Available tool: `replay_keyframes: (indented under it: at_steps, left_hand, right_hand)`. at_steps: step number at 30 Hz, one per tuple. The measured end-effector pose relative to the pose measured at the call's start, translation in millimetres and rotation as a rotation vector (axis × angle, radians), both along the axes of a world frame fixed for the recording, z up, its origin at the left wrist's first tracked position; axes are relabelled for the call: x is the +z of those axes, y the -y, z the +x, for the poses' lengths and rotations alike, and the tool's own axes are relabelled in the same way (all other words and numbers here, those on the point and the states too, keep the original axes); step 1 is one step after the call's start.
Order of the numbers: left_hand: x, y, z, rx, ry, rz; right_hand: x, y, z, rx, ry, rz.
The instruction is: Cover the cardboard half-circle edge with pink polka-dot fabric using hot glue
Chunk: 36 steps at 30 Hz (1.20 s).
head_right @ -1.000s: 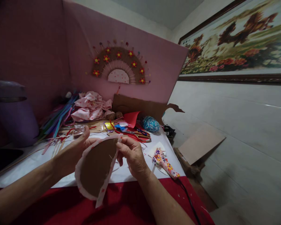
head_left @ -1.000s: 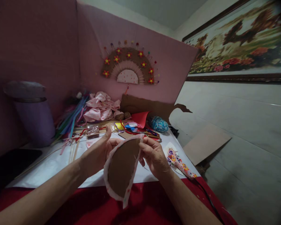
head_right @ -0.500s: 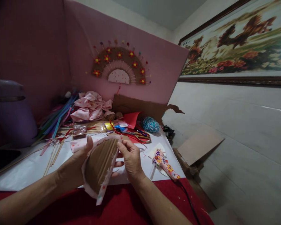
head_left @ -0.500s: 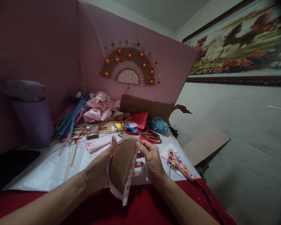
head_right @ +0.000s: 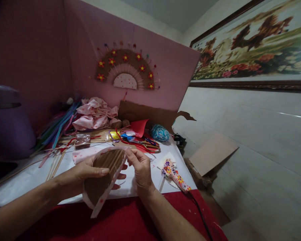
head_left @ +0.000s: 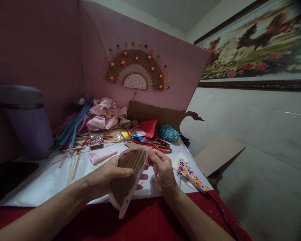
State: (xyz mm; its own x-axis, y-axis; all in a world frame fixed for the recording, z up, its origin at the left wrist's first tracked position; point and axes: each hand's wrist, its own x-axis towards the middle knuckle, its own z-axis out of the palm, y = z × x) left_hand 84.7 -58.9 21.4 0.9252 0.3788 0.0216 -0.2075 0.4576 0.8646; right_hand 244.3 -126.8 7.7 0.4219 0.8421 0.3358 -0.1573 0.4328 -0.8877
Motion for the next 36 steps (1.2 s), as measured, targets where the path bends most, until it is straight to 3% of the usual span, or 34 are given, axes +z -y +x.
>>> replay_keyframes:
  at_steps: [10,19,25,28,32,34,36]
  left_hand:
    - [6.9,1.6,-2.3,-0.006,-0.035,0.074]
    - [3.0,4.8,0.8,0.051,-0.084,0.019]
    - [2.7,3.4,1.7,0.011,-0.024,0.012]
    - [2.8,3.2,2.0,0.025,-0.032,0.006]
    - [0.6,1.2,2.3,0.047,-0.036,0.002]
    - [-0.3,0.1,2.5,0.057,-0.040,0.001]
    - [-0.3,-0.5,2.8,0.077,-0.044,-0.007]
  right_hand:
    - [2.7,1.3,1.2,0.011,0.004,0.038]
    - [-2.7,-2.6,2.7,-0.128,0.100,0.002]
    - [-4.7,-5.7,6.7,-0.152,0.088,-0.043]
    - [4.2,-2.6,12.1,-0.285,0.159,-0.015]
    - [31.8,14.4,30.2,-0.428,0.267,0.041]
    - [46.3,27.6,49.1,-0.459,0.373,-0.014]
    - [55.1,42.4,74.7,-0.525,0.553,-0.166]
